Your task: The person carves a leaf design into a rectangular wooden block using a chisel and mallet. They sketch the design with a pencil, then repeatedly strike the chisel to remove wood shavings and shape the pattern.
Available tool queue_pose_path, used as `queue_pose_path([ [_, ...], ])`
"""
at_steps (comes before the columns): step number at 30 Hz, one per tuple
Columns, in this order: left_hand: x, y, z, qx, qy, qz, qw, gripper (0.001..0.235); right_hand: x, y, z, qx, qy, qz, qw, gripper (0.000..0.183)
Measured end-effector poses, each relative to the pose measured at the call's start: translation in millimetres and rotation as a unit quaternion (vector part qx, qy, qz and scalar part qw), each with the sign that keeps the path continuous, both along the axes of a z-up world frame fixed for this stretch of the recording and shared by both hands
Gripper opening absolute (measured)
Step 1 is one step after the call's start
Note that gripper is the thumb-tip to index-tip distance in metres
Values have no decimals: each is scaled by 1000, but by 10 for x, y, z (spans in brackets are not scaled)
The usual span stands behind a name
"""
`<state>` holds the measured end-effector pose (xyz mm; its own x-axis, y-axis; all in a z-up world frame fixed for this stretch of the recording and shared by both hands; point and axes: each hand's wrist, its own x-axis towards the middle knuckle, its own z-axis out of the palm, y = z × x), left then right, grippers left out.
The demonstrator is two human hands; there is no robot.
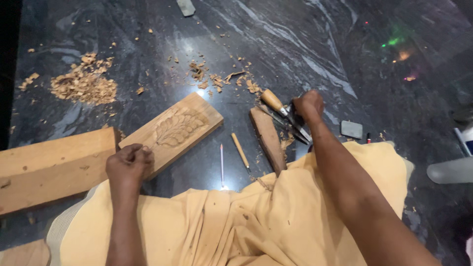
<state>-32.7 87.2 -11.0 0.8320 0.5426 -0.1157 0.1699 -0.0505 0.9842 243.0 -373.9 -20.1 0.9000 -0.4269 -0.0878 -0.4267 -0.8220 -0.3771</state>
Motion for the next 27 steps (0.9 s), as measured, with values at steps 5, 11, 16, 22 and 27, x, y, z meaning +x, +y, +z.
queue_pose_path([
  [5, 16, 28, -194, 105, 43, 1, 993, 17, 112, -200, -395, -14, -61, 73, 995, 40],
  [11, 156, -120, -337, 235, 36, 41, 970, 22, 306, -312, -73, -149, 51, 242, 957, 18],
  [16, 292, -786, -247, -262, -128, -140, 946, 30, -911, 1009, 573, 145, -229, 358, 894, 20],
  [22, 170, -1196, -505, -448, -109, -138, 876, 23, -2227, 2104, 691, 17, -290, 563, 774, 23],
  [27, 162, -1109, -558, -463, -116, -69, 876, 11, -2244, 2092, 767, 20, -259, 584, 769, 29],
])
